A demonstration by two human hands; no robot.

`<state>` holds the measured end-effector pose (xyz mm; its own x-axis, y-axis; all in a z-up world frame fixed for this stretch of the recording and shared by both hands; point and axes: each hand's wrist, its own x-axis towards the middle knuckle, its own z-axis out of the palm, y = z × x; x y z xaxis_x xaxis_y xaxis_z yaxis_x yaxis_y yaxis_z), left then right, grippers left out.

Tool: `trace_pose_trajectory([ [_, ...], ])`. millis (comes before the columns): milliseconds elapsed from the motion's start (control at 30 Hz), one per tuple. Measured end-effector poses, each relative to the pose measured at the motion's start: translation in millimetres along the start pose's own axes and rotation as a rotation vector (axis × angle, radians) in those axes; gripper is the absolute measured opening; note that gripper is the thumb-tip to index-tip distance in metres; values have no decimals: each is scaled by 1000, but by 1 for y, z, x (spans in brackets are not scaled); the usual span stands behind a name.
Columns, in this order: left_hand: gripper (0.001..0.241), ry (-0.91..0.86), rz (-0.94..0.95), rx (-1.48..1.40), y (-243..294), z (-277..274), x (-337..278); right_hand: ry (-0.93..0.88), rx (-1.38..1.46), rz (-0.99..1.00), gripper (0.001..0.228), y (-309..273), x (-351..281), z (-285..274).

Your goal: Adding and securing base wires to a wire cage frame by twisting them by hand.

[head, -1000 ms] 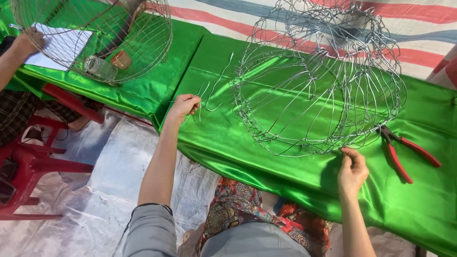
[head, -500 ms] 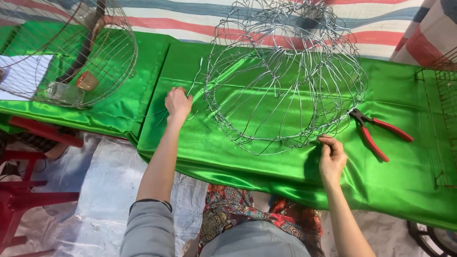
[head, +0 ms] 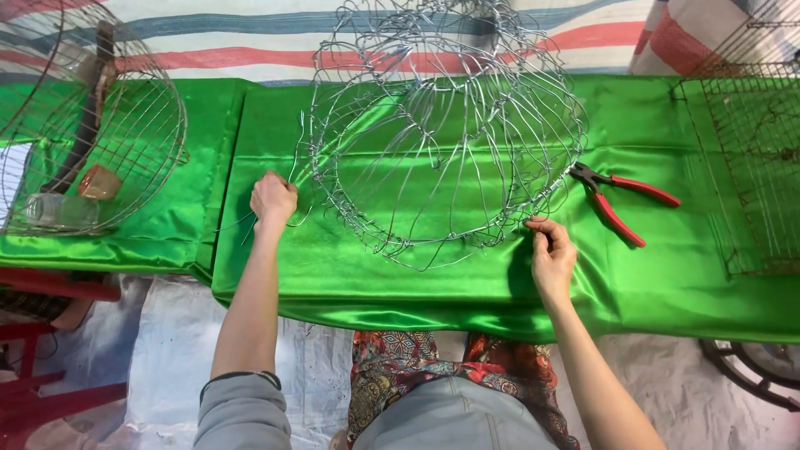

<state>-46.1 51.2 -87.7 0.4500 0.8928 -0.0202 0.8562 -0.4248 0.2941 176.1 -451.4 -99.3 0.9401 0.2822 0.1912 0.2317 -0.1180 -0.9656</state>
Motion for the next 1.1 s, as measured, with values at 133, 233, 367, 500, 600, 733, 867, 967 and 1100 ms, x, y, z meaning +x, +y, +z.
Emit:
trace_pose_trajectory([
  [133, 24, 136, 254, -469, 44, -65, -45, 116, 258, 222, 26, -16, 11, -3],
  [233, 12, 254, 413, -685, 113, -152, -130, 141, 117, -100, 24, -57, 48, -28],
  [367, 8, 321, 528, -743, 177, -185, -218, 40, 74, -278, 20, -155, 54, -29],
  [500, 13, 4, 588, -938, 242, -155, -287, -143, -185, -410, 14, -167, 46, -21],
  [600, 22, -126, 642, -869, 273, -127, -299, -137, -329, -539, 12, -167, 43, -16],
  [733, 38, -238, 653, -692, 293, -109, -293, -109, -438, -665, 11, -183, 36, -11],
  [867, 37, -368, 564, -695, 305, -129, -302, -176, -386, -642, 7, -179, 34, -10],
  [967, 32, -333, 554, -702, 306, -119, -297, -195, -355, -642, 5, -173, 35, -11],
  [1100, 24, -272, 542, -696, 308, -115, -294, -261, -322, -540, 10, -166, 38, -10],
])
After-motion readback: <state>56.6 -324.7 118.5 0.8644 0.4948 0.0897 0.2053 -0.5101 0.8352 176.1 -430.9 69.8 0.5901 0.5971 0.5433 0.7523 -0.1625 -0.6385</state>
